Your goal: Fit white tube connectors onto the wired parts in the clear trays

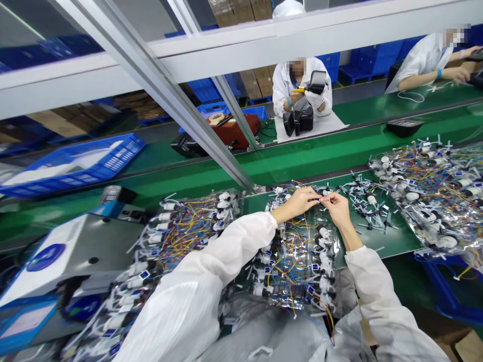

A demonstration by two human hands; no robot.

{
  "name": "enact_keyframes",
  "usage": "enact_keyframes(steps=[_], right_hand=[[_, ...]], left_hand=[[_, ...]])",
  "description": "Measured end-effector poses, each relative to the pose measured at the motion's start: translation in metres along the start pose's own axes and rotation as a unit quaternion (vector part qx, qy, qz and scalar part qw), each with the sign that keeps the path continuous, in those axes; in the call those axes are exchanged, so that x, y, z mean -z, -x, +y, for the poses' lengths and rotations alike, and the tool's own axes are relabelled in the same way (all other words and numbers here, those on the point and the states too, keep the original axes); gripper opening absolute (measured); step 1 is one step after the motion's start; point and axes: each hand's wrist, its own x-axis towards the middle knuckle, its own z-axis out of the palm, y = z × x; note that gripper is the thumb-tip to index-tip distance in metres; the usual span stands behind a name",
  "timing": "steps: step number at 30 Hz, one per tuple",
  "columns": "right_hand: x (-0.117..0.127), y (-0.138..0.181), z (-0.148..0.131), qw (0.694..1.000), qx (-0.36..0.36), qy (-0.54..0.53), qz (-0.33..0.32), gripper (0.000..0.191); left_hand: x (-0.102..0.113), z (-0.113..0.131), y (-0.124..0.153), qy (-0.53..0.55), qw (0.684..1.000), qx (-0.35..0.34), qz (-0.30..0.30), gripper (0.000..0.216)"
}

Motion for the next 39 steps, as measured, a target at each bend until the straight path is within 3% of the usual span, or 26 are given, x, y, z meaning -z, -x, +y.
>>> enact_keyframes(steps=[7,16,23,28,31,34,39], right_hand=[[-0.004,0.0,-0.007,0.999,0.013,-0.037,-0.002,0.03],[-0.001,0.003,-0.007,0.999,-0.002,-0.04,0.009,0.034],[0.002,0.0,-0.004,0.999,0.009,0.029,-0.019,0.028],[0.002,0.001,-0.01,1.0,0.021,0.005,-0.014,0.027],[0.014,0.001,-0.016,0.987,0.078,0.128,-0.05,0.032],[0.029,0.0,-0.018,0.949,0.12,0.288,-0.043,0.02],[0.03,-0.002,-0.02,0.902,0.178,0.391,-0.051,0.02]], left_hand=[[0.004,-0.003,0.002,-0.007,1.0,0.013,0.022,0.026],[-0.005,-0.002,0.004,-0.009,1.0,0.003,0.018,0.026],[-0.001,0.002,0.009,-0.041,0.999,-0.004,-0.026,0.028],[0.001,-0.005,0.001,-0.032,0.999,0.017,0.009,0.027],[-0.001,-0.013,-0.008,-0.038,0.999,0.031,0.013,0.029],[-0.005,-0.019,-0.012,-0.055,0.998,0.028,0.0,0.029],[-0.015,-0.024,-0.008,-0.135,0.989,0.021,-0.051,0.024]])
